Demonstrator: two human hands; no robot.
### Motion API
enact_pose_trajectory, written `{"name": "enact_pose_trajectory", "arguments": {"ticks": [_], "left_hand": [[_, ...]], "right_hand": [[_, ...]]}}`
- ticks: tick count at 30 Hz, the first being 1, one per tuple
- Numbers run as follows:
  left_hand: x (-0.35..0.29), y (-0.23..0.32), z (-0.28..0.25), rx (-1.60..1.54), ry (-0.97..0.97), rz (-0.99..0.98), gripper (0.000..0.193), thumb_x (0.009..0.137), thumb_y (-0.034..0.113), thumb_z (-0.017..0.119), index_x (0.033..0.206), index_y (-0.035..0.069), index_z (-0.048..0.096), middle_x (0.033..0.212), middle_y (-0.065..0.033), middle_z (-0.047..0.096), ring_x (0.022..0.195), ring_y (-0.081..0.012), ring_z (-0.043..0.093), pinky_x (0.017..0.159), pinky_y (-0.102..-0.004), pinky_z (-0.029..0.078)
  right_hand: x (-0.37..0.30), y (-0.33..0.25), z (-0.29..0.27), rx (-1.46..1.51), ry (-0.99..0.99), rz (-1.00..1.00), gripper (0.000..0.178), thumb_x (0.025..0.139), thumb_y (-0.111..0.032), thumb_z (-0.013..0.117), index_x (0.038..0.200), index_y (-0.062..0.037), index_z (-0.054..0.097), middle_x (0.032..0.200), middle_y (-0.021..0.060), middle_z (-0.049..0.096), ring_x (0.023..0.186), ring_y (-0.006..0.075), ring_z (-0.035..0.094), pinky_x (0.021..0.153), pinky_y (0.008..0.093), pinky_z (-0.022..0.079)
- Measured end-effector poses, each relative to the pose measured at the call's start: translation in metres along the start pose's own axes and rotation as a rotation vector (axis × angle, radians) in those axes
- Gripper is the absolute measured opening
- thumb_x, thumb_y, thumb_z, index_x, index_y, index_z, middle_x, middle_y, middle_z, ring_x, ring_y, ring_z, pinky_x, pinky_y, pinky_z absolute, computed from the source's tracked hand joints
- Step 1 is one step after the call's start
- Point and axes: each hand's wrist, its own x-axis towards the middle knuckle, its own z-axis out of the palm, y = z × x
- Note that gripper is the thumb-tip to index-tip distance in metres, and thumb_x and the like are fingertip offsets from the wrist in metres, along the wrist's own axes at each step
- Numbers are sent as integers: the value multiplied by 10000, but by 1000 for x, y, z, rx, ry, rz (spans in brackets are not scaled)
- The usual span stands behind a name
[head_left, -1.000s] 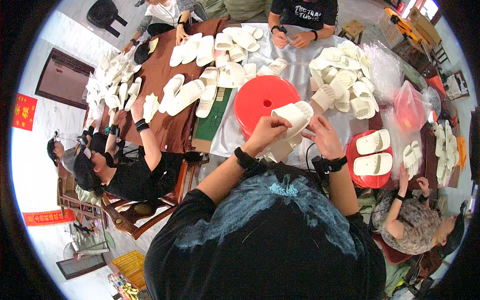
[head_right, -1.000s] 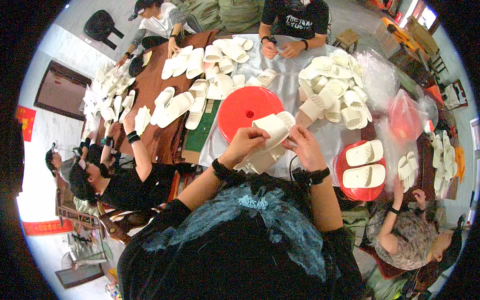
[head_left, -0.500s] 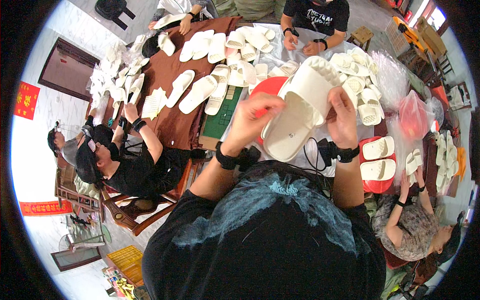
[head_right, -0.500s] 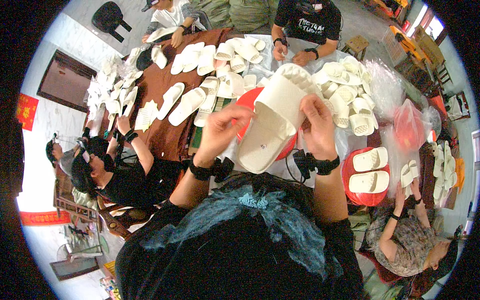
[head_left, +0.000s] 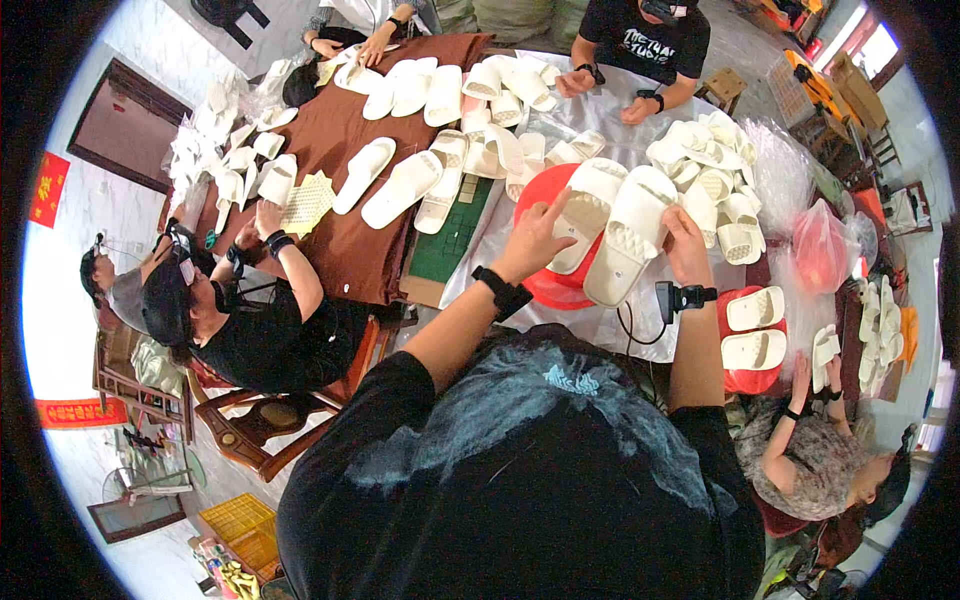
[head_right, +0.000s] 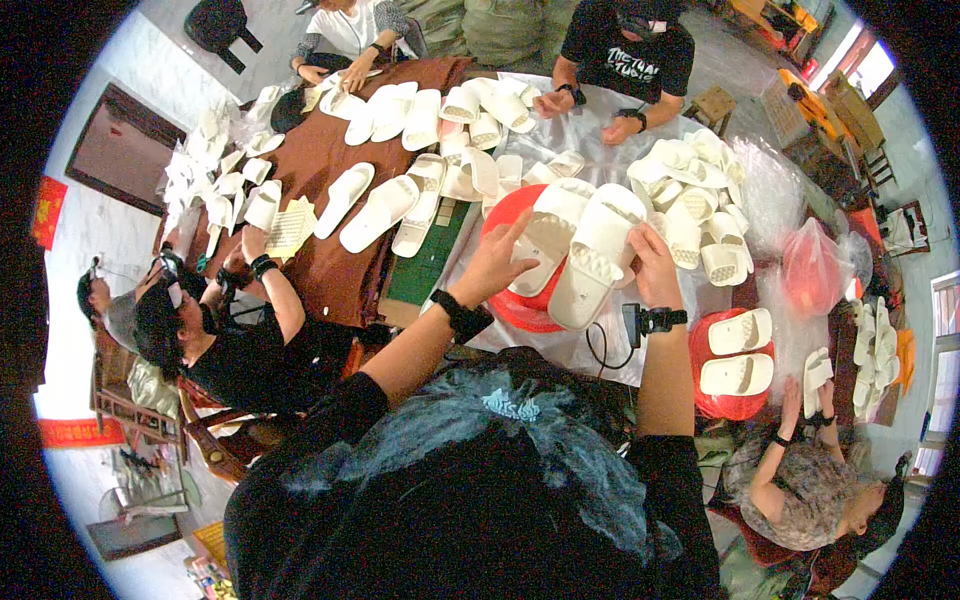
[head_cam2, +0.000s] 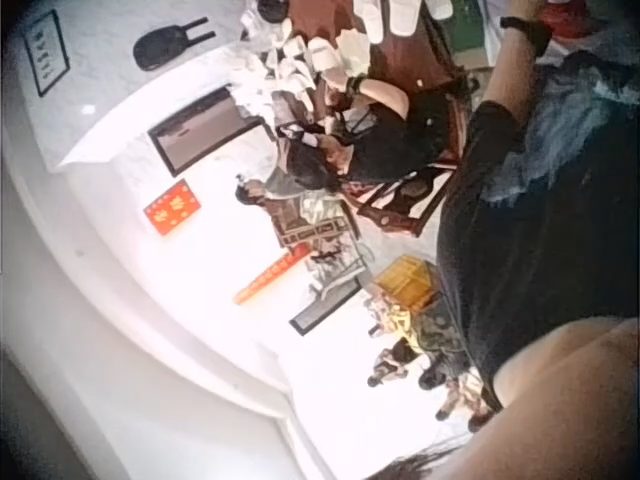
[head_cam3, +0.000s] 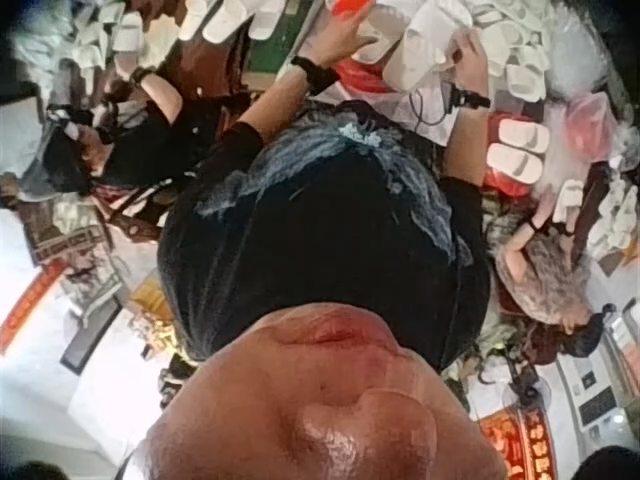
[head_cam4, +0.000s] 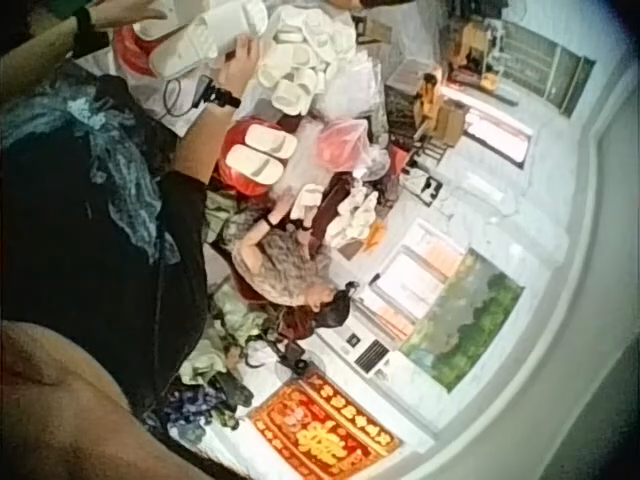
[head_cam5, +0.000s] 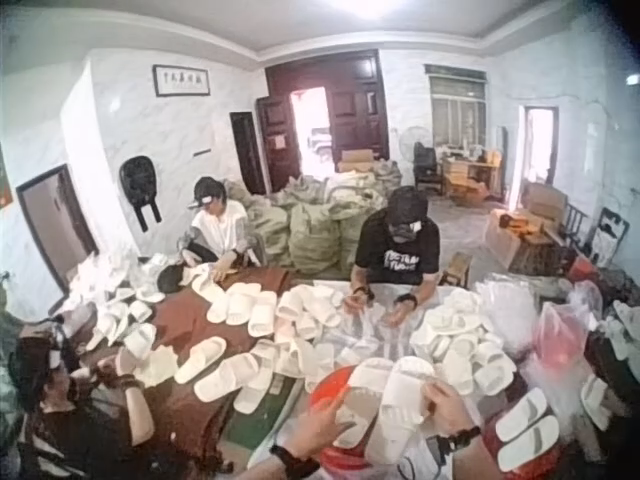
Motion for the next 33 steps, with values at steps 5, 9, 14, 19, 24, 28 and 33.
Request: {"name": "enact_pose_trajectory", "arguments": {"ticks": [5, 9, 14, 19, 24, 28, 33], "left_hand": [[3, -11, 6, 252, -55, 40, 578, 704, 153, 741, 1243, 114, 536, 1073, -207, 525, 1000, -384, 507, 863, -441, 446], [3, -20, 4, 178, -59, 35, 419, 703, 129, 724, 1098, 72, 595, 1030, -205, 547, 978, -389, 523, 848, -453, 453], [1, -27, -11, 78, -142, -10, 341, 708, 99, 707, 1038, 71, 627, 945, -191, 575, 932, -381, 553, 816, -437, 463], [-1, -29, -35, 133, -261, -48, 234, 723, 106, 699, 948, 55, 663, 861, -180, 609, 874, -354, 592, 783, -418, 481], [24, -35, -52, 112, -143, 18, 238, 730, 116, 703, 954, 43, 677, 937, -189, 631, 887, -351, 610, 787, -415, 490], [63, -43, -54, 97, -42, 147, 278, 730, 131, 720, 995, 60, 674, 970, -174, 628, 906, -343, 604, 817, -404, 487], [111, -29, -40, 295, -57, 464, 621, 642, 301, 817, 1199, 140, 593, 1100, -140, 591, 1082, -337, 536, 875, -409, 460]], "right_hand": [[1, 26, -17, 103, 112, -45, 140, 954, -202, 544, 973, -71, 592, 906, -29, 591, 843, 79, 551, 727, 238, 446], [1, 39, -6, 76, 184, -74, 153, 966, -184, 521, 975, -43, 580, 926, -8, 593, 848, 91, 551, 744, 244, 452], [18, 57, 5, 98, 162, -161, 143, 964, -135, 501, 976, -19, 584, 940, 8, 587, 871, 88, 526, 785, 227, 432], [38, 57, 24, 27, 177, -173, 174, 935, -175, 560, 930, -8, 606, 892, -15, 577, 853, 84, 499, 810, 230, 408], [40, 49, 15, -413, 255, -217, 207, 907, -199, 598, 949, 4, 615, 1001, 56, 580, 949, 156, 532, 853, 270, 422], [18, 15, 0, -1255, 385, -497, 174, 837, -171, 650, 937, -30, 636, 1096, 168, 545, 1029, 287, 544, 870, 313, 448], [-44, -46, 40, -1154, 272, -442, 123, 841, -118, 620, 894, -7, 621, 862, 132, 575, 763, 275, 566, 680, 349, 435]]}}
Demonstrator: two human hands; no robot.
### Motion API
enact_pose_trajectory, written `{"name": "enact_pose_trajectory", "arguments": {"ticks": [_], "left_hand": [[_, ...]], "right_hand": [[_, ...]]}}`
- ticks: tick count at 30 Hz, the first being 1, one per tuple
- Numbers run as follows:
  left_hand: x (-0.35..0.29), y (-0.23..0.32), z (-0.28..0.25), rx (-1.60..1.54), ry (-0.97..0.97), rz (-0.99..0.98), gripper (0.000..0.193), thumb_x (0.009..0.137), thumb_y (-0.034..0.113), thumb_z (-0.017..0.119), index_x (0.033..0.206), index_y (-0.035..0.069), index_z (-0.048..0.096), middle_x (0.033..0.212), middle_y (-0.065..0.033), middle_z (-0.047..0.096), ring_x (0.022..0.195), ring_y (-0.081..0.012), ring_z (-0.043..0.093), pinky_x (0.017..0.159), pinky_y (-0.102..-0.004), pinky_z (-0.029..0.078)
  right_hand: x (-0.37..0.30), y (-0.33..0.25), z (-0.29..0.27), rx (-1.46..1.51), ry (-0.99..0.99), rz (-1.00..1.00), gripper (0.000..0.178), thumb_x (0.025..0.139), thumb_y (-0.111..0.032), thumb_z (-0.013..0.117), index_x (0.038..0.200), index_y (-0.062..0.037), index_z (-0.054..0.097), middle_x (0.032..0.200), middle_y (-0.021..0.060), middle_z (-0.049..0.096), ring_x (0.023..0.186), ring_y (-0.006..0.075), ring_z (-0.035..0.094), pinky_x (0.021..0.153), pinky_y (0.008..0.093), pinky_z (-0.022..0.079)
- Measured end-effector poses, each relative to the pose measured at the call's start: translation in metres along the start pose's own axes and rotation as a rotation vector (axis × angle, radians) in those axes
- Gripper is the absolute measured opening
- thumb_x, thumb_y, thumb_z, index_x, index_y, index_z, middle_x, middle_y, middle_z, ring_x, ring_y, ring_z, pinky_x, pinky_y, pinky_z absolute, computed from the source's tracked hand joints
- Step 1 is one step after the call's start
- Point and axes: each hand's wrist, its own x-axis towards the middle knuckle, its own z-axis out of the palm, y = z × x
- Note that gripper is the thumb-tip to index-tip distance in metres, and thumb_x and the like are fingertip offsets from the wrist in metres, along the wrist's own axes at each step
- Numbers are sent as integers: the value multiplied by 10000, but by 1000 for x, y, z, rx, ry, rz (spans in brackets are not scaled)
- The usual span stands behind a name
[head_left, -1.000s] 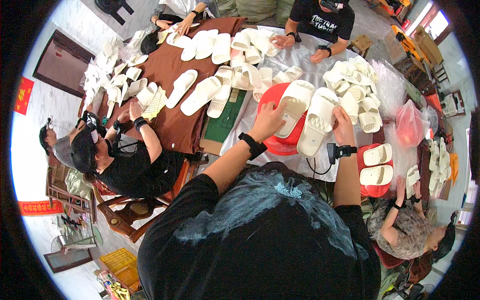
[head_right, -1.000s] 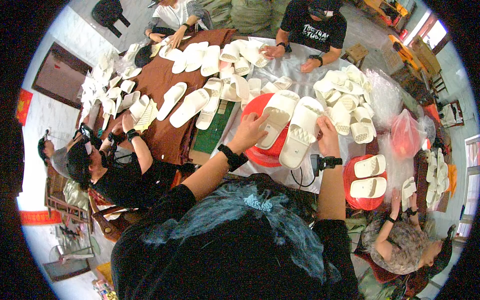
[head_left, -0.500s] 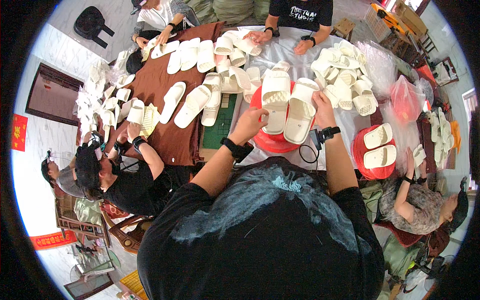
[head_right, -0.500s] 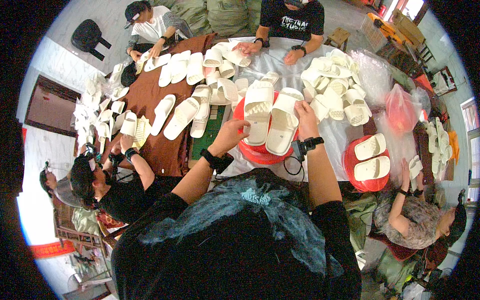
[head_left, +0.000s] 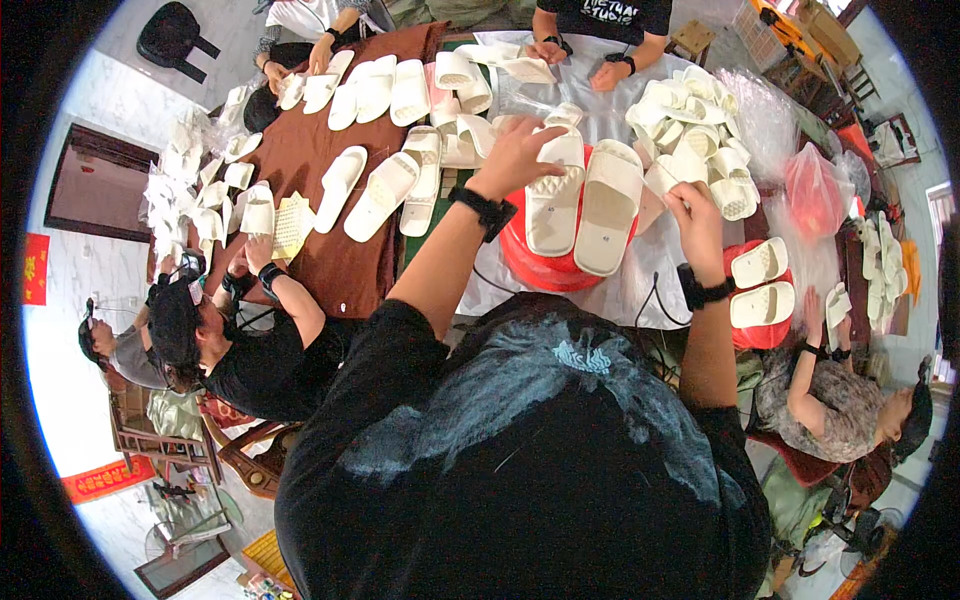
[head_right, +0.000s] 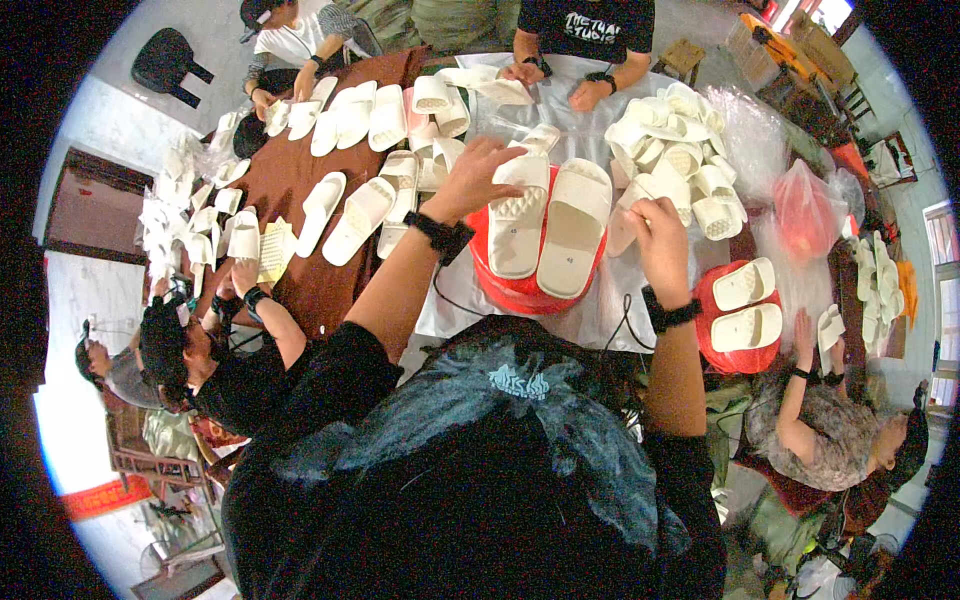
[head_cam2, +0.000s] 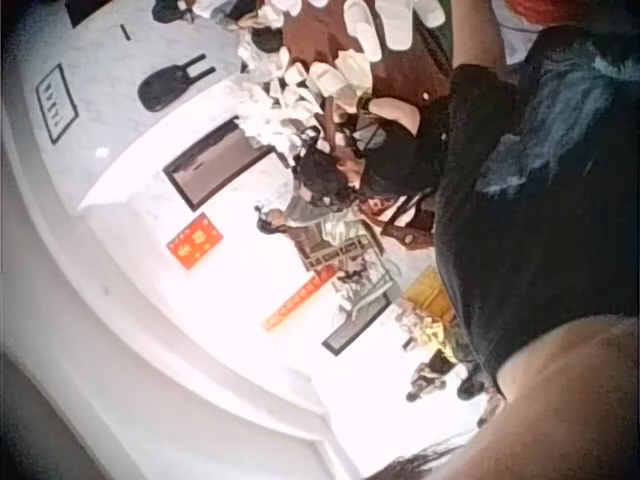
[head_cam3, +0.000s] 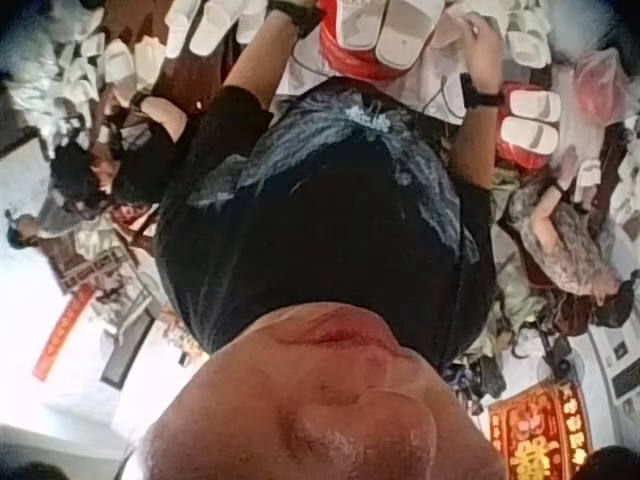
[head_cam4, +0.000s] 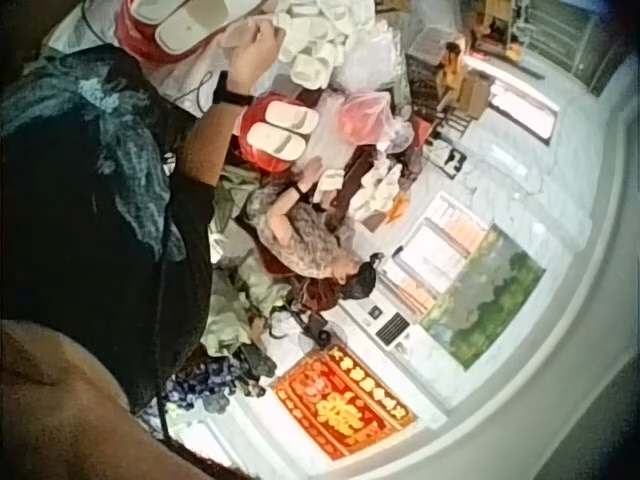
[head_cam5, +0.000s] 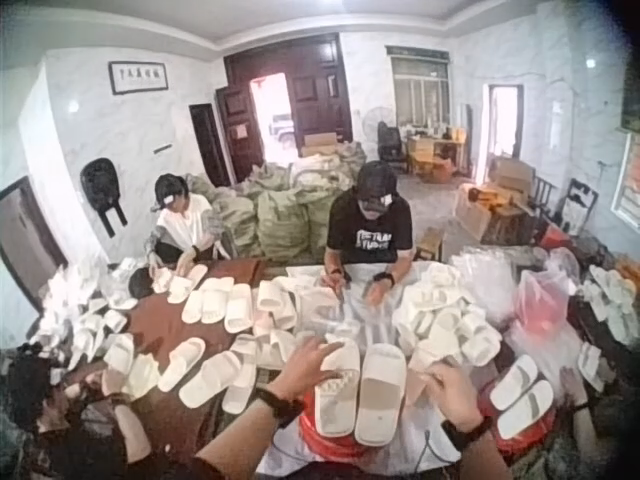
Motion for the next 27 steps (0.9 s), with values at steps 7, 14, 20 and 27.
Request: {"name": "enact_pose_trajectory", "arguments": {"ticks": [7, 14, 20, 27], "left_hand": [[23, -3, 47, -47, -418, -9, 790, 601, 432, 822, 1306, 261, 510, 1193, -160, 519, 1099, -400, 495, 914, -545, 379], [3, 19, 49, -13, -371, -95, 703, 645, 429, 792, 1268, 235, 531, 1174, -162, 516, 1156, -385, 459, 933, -531, 357], [-7, 20, 20, -32, 176, -105, 605, 689, 286, 788, 1234, 144, 567, 1149, -138, 535, 1204, -404, 394, 999, -517, 337], [-62, 31, -59, -228, 233, -320, 158, 814, 50, 649, 967, 11, 669, 862, -145, 676, 729, -277, 639, 675, -330, 512]], "right_hand": [[-60, -46, -32, 107, -128, -37, 110, 842, -80, 626, 862, 15, 576, 788, 133, 545, 719, 267, 543, 657, 328, 432], [-99, -58, -29, 186, -277, 58, 100, 813, -51, 644, 822, -2, 557, 757, 136, 532, 693, 306, 544, 628, 347, 434], [-103, -50, -4, 244, -317, 41, 89, 819, -59, 633, 862, -11, 572, 779, 139, 549, 730, 316, 556, 650, 365, 446], [-100, -62, 9, 281, -352, 18, 104, 829, -77, 635, 874, -12, 567, 803, 139, 566, 757, 319, 571, 667, 363, 456]]}}
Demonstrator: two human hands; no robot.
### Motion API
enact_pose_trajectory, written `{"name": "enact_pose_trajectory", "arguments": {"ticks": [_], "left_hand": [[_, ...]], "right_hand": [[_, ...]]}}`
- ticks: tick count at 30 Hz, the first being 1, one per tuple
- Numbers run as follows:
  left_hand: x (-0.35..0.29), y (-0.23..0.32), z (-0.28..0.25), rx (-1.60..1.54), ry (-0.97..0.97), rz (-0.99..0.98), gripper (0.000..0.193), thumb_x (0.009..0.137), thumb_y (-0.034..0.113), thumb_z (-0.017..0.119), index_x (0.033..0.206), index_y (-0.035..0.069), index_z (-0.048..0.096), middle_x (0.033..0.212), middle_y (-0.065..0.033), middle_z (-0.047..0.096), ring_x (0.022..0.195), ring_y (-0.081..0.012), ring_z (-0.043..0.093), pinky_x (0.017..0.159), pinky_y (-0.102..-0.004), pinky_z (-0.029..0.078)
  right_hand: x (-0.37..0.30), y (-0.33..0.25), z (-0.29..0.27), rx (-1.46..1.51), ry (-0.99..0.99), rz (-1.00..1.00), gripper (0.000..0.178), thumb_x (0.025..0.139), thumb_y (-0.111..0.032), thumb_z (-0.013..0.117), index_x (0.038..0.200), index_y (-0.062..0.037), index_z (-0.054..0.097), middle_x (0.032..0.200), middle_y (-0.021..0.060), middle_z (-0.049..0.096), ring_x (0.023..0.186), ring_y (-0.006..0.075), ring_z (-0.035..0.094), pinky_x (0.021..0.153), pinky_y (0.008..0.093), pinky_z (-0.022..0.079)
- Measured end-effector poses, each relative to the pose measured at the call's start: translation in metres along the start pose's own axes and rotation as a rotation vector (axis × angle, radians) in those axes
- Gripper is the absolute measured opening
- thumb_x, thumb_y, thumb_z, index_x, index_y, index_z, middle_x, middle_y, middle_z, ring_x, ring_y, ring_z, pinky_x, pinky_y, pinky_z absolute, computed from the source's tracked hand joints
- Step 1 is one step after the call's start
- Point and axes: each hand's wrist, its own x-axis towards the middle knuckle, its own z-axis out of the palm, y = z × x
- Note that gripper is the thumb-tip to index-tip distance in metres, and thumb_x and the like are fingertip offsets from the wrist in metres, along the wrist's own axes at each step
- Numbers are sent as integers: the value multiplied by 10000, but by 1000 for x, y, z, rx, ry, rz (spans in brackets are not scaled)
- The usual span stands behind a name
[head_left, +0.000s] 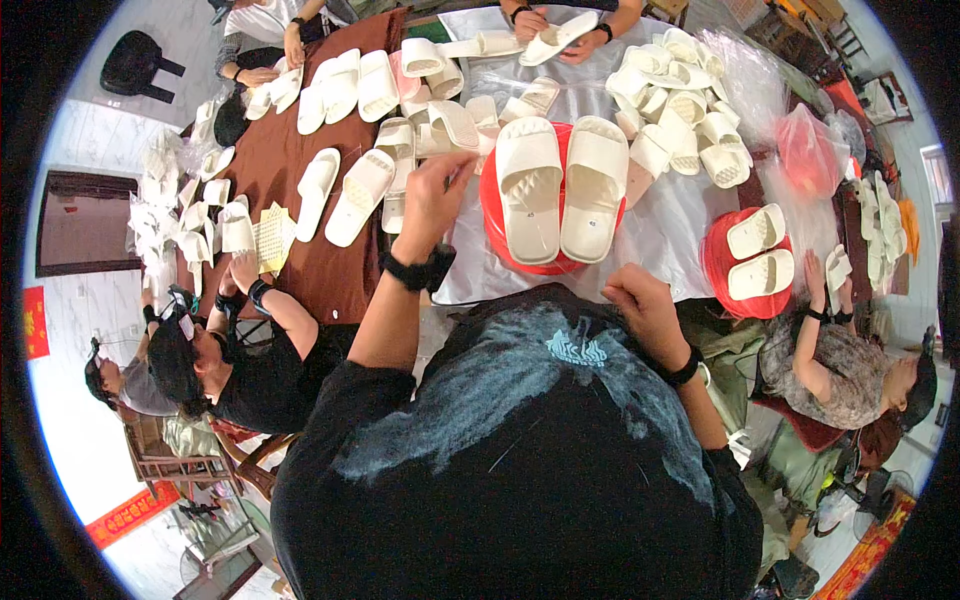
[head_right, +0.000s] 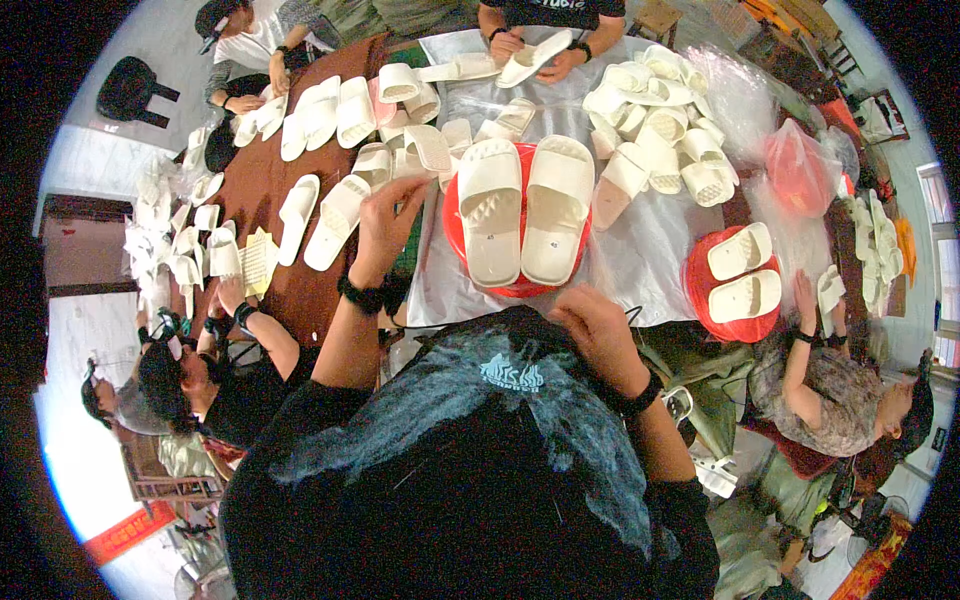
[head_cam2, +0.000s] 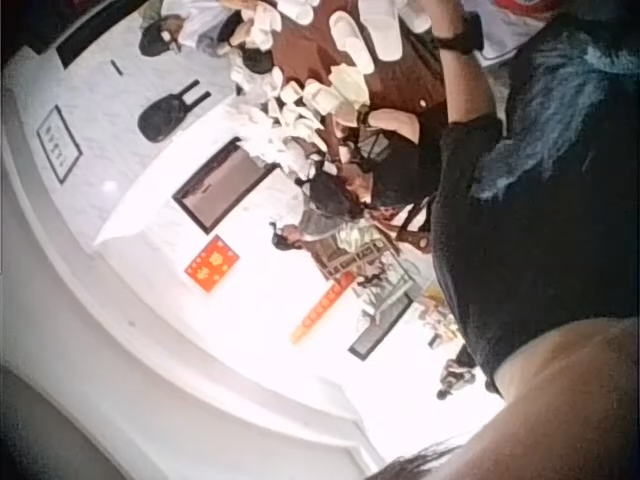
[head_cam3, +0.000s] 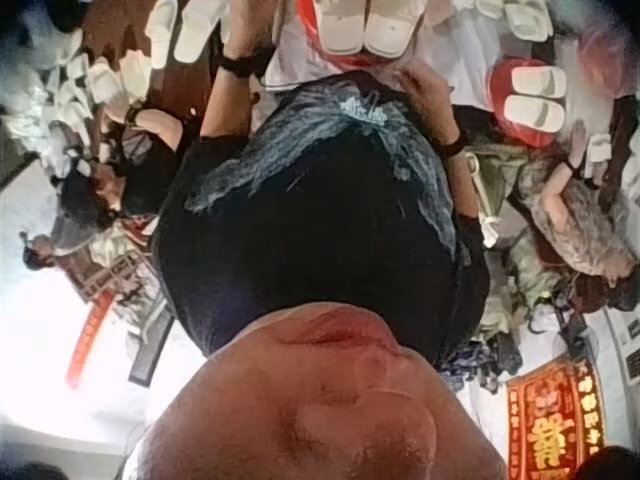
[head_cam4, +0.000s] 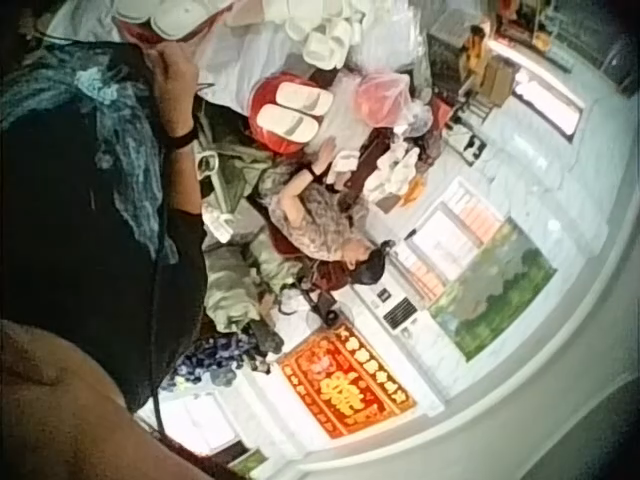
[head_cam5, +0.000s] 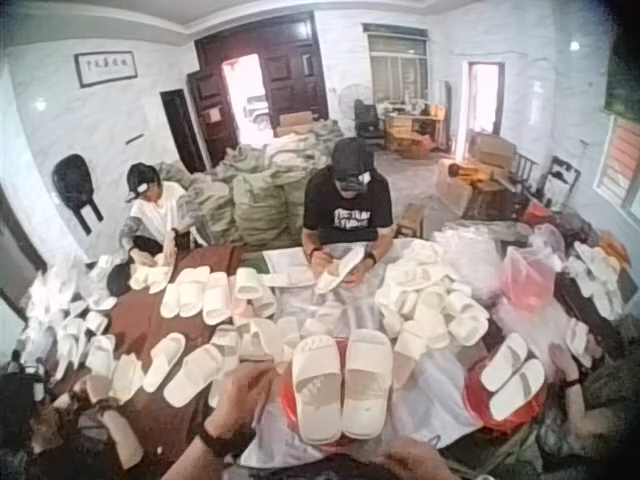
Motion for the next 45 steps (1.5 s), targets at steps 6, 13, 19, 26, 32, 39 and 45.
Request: {"name": "enact_pose_trajectory", "arguments": {"ticks": [6, 13, 19, 26, 32, 39, 45], "left_hand": [[-38, 46, -35, -235, -489, -122, 263, 810, 40, 679, 1071, 18, 661, 884, -110, 692, 779, -175, 661, 704, -289, 521], [-42, 75, -18, -344, -690, 79, 332, 805, 68, 676, 1133, 35, 629, 975, -135, 682, 842, -251, 664, 741, -337, 518], [-45, 76, 4, -393, -752, 144, 345, 796, 51, 666, 1137, 36, 612, 989, -155, 674, 896, -316, 653, 772, -381, 511], [-56, 63, 39, -274, -796, 206, 215, 837, 107, 629, 1036, 24, 632, 931, -153, 672, 857, -325, 648, 749, -392, 509], [-62, 46, 60, -279, -760, 202, 148, 842, 114, 615, 950, 19, 647, 888, -147, 671, 811, -320, 647, 711, -375, 511], [-66, 43, 59, -187, -719, 200, 137, 840, 105, 604, 934, 17, 652, 855, -140, 671, 793, -321, 648, 699, -387, 513], [-67, 44, 44, -96, -680, 144, 134, 840, 114, 605, 912, 15, 657, 826, -159, 661, 786, -343, 639, 701, -403, 508]], "right_hand": [[9, -17, 6, 18, 9, -62, 120, 837, -92, 637, 880, -6, 565, 796, 146, 585, 728, 321, 588, 650, 350, 463], [12, -24, 9, 7, -80, 31, 126, 858, -114, 619, 875, -6, 557, 775, 171, 570, 709, 340, 576, 628, 357, 455], [8, -20, 18, -93, -21, 26, 134, 862, -132, 608, 836, -21, 538, 759, 169, 556, 701, 361, 568, 603, 379, 448], [5, -13, 25, -186, 16, -8, 122, 865, -160, 595, 875, -48, 548, 795, 157, 580, 740, 359, 592, 611, 410, 459], [9, 0, 31, -183, 0, -6, 121, 870, -167, 587, 909, -54, 569, 845, 152, 612, 784, 354, 604, 636, 416, 470], [11, 5, 32, -217, -39, 3, 133, 877, -187, 574, 893, -54, 569, 838, 150, 606, 788, 351, 601, 634, 431, 463], [7, 1, 27, -222, -49, 30, 128, 877, -171, 568, 862, -47, 542, 812, 152, 588, 769, 353, 590, 632, 432, 455]]}}
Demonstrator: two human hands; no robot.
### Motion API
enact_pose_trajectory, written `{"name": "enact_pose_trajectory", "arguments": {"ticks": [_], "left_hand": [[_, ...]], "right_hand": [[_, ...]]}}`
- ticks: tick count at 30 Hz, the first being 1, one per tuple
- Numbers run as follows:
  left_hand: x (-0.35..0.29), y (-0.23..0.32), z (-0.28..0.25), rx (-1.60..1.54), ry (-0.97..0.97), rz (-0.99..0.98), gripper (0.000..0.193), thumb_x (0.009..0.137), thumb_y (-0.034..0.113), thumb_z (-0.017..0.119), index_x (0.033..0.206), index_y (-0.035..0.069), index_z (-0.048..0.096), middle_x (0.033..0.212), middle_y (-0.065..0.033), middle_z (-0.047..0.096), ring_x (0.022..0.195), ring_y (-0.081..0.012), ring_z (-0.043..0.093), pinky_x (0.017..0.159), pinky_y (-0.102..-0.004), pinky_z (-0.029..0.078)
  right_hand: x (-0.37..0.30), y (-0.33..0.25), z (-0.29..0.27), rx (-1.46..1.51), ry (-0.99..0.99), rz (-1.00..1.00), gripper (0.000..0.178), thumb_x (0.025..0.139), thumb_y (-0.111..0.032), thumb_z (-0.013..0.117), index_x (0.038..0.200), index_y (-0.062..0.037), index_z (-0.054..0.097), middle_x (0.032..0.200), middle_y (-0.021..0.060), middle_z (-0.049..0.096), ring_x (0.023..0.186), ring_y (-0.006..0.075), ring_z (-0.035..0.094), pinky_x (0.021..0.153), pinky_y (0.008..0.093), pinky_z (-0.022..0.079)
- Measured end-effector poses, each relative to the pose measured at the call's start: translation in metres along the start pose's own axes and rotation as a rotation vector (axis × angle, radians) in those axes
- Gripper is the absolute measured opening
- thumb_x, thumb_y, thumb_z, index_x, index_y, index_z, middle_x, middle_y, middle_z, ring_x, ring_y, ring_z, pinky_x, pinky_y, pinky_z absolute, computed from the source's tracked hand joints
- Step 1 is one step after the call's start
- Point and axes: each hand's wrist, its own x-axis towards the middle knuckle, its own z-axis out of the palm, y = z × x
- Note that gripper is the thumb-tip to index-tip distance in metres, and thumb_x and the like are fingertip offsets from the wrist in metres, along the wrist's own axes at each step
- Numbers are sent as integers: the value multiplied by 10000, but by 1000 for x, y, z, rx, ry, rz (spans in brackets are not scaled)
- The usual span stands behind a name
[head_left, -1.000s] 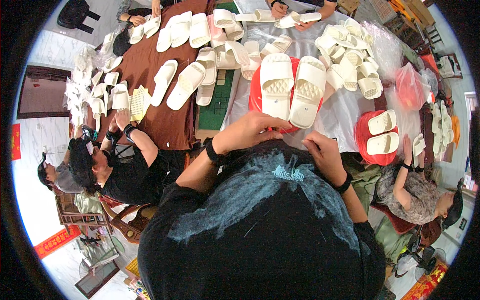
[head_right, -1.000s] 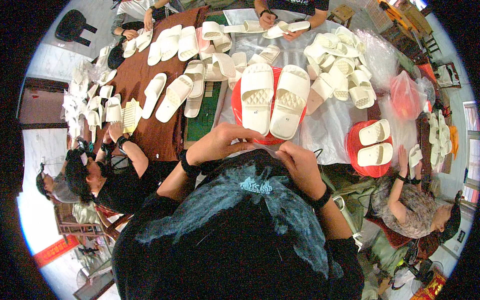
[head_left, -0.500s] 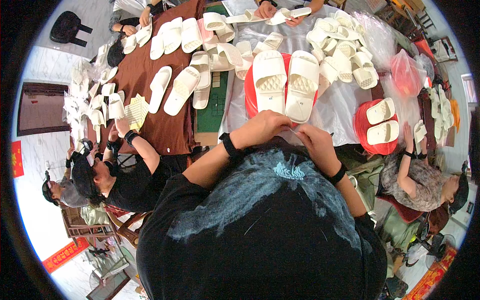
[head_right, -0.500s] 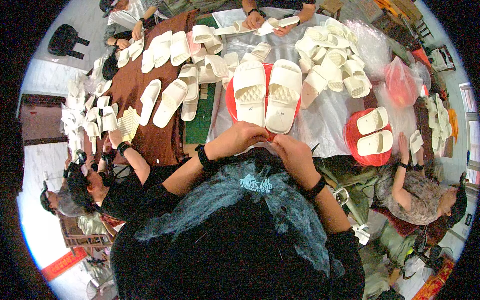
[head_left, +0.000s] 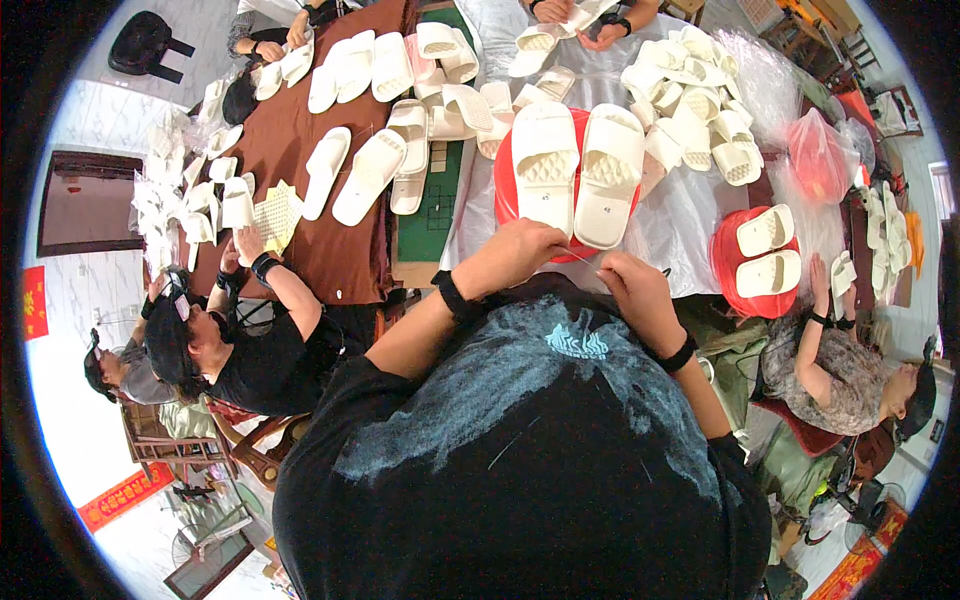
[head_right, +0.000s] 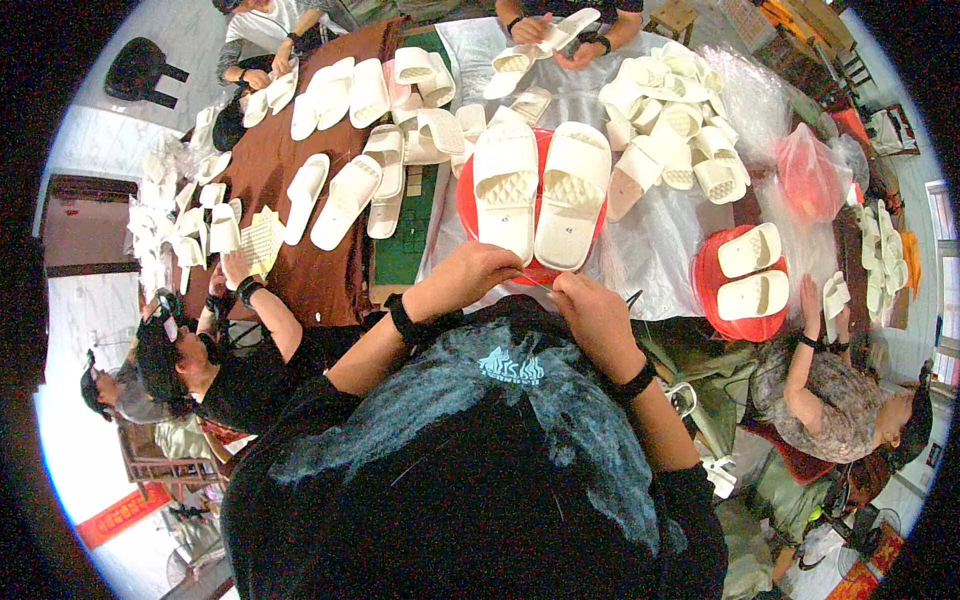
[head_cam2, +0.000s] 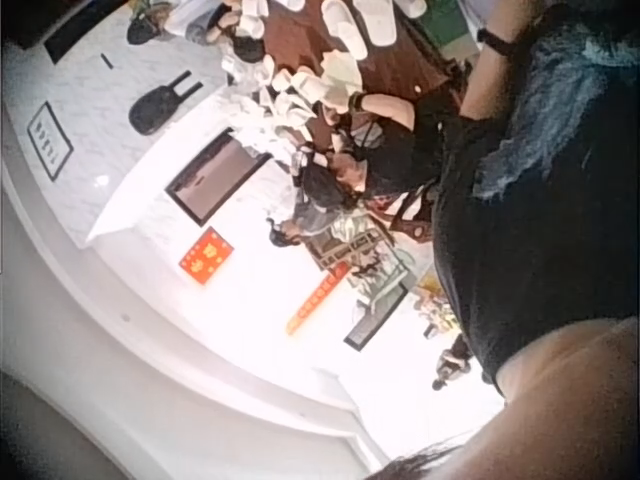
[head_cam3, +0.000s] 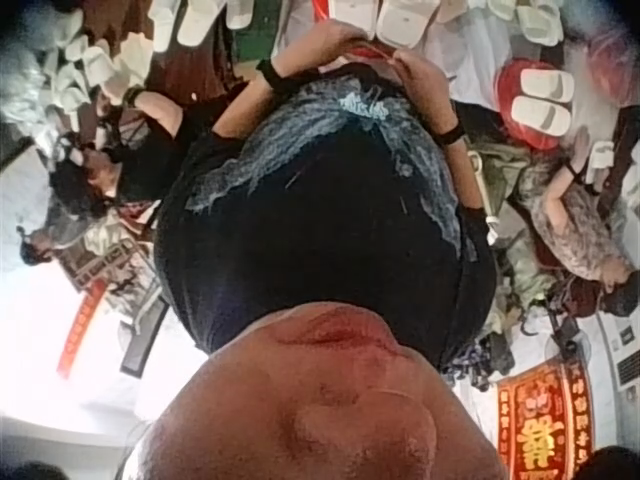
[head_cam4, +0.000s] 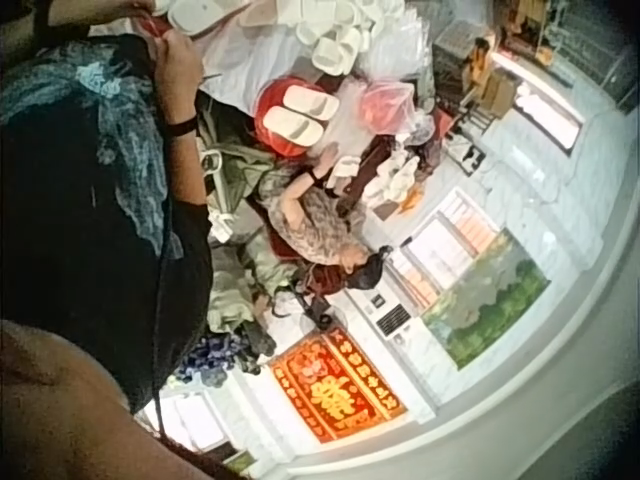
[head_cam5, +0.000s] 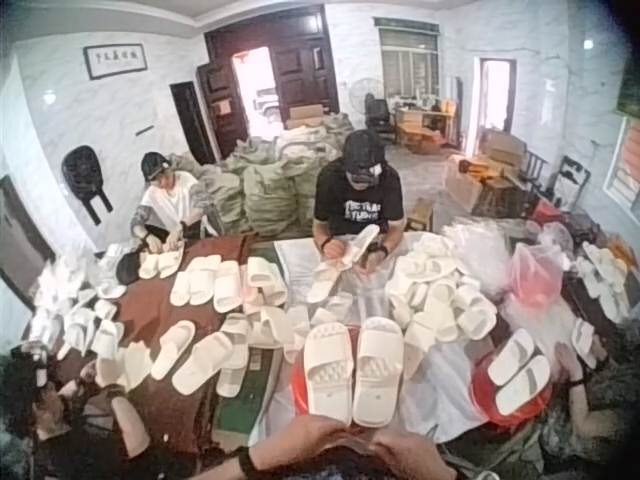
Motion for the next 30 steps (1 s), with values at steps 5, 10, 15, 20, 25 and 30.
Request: {"name": "enact_pose_trajectory", "arguments": {"ticks": [5, 10, 15, 20, 25, 30], "left_hand": [[0, -7, -2, -12, 17, -82, 130, 841, 114, 603, 901, 11, 655, 821, -167, 658, 781, -350, 637, 695, -405, 508], [3, -11, -6, -16, 63, -102, 141, 838, 138, 576, 876, 37, 666, 808, -161, 656, 781, -338, 634, 689, -416, 502], [8, -25, -6, -3, 92, -121, 146, 838, 136, 579, 894, 32, 666, 826, -162, 661, 789, -337, 636, 692, -415, 502], [16, -40, -9, 20, 209, -87, 164, 827, 117, 602, 956, 45, 672, 829, -172, 660, 778, -341, 637, 684, -419, 499], [27, -37, -37, 51, 235, -281, 294, 831, 95, 621, 1122, 69, 648, 863, -181, 666, 767, -306, 653, 681, -368, 507], [33, -70, -58, -2, 429, -326, 220, 835, 92, 611, 1032, 10, 667, 824, -182, 676, 725, -236, 675, 658, -314, 509]], "right_hand": [[6, 5, 0, 47, -9, -1, 131, 878, -165, 567, 857, -40, 533, 797, 157, 577, 747, 357, 583, 622, 429, 445], [19, 14, 3, 88, -2, -25, 140, 878, -161, 571, 855, -28, 535, 785, 162, 579, 729, 360, 582, 619, 418, 444], [37, 34, 14, 221, 41, 24, 149, 867, -150, 590, 854, -9, 540, 723, 176, 565, 679, 336, 577, 610, 378, 436], [63, 42, 11, 206, 34, 35, 146, 861, -143, 594, 863, -5, 545, 714, 178, 567, 677, 326, 581, 615, 381, 438], [84, 56, 17, 133, 143, -5, 141, 865, -146, 586, 880, -8, 563, 747, 164, 584, 689, 340, 575, 616, 401, 438], [97, 63, 22, -177, 169, -64, 114, 864, -182, 573, 872, -71, 600, 920, 110, 589, 778, 332, 602, 642, 418, 473]]}}
